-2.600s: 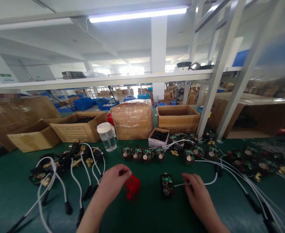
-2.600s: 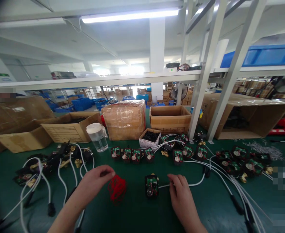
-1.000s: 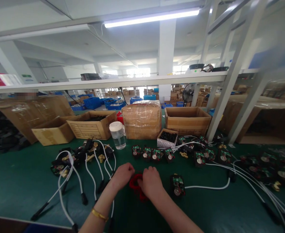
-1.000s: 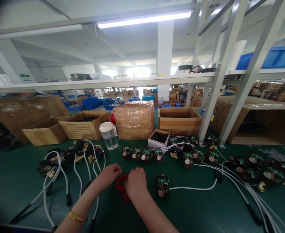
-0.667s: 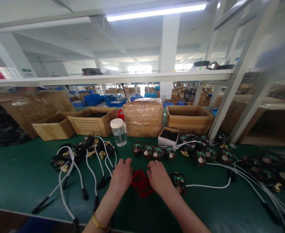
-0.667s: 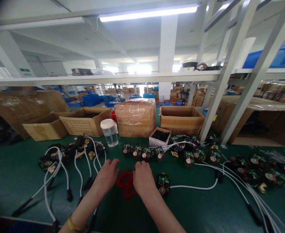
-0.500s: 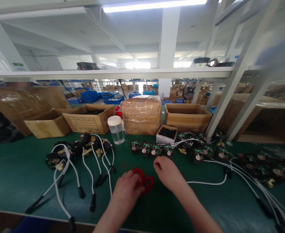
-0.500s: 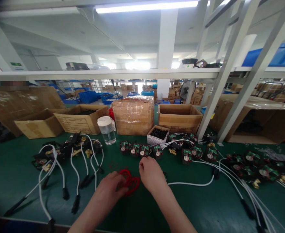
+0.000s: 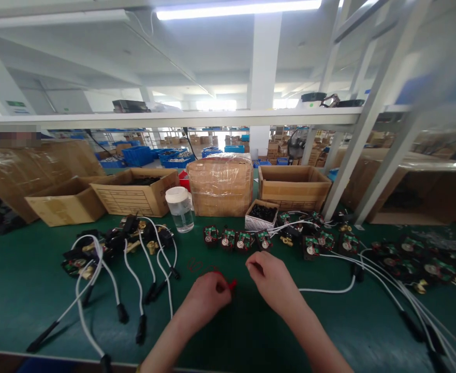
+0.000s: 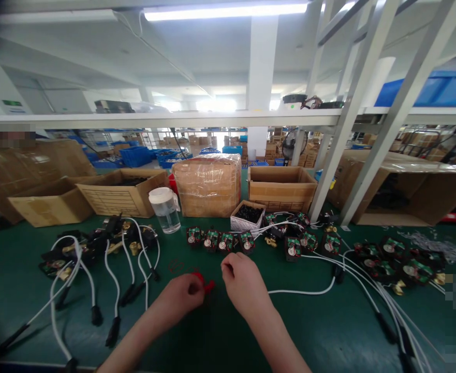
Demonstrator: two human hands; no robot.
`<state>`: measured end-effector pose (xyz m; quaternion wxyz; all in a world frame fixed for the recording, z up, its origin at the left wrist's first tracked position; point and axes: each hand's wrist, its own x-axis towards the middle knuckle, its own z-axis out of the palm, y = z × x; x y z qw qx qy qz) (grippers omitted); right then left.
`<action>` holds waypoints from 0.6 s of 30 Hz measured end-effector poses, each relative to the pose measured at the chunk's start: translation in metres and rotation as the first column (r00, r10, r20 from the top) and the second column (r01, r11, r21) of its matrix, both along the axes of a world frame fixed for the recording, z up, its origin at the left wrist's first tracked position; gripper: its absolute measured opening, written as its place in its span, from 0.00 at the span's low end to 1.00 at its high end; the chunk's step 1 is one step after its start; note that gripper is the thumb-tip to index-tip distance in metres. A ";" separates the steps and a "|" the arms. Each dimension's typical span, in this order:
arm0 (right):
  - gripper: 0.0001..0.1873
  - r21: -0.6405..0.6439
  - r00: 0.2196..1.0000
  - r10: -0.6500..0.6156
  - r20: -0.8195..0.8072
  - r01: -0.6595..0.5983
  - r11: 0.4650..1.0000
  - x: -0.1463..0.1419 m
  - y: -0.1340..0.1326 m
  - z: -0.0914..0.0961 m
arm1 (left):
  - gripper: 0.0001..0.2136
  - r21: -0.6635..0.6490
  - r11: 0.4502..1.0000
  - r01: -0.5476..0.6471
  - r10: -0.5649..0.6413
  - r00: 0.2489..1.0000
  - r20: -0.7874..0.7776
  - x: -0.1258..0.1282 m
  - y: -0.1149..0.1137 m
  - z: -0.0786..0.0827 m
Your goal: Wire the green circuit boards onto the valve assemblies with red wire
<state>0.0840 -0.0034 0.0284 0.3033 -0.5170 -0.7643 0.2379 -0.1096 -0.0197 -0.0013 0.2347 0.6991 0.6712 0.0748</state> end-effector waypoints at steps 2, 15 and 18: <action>0.10 -0.013 1.000 0.012 0.002 -0.012 1.000 0.001 -0.002 0.001 | 0.12 -0.023 0.998 -0.051 0.052 0.998 0.033 -0.014 0.007 0.003; 0.10 -0.129 0.984 0.078 0.162 -0.057 0.990 -0.018 -0.012 -0.009 | 0.08 0.122 0.956 -0.266 0.281 0.952 -0.124 -0.048 -0.010 -0.003; 0.09 -0.116 0.954 0.102 0.283 -0.071 0.991 -0.038 -0.006 -0.020 | 0.10 0.121 0.966 -0.227 0.238 0.968 -0.085 -0.042 -0.010 -0.011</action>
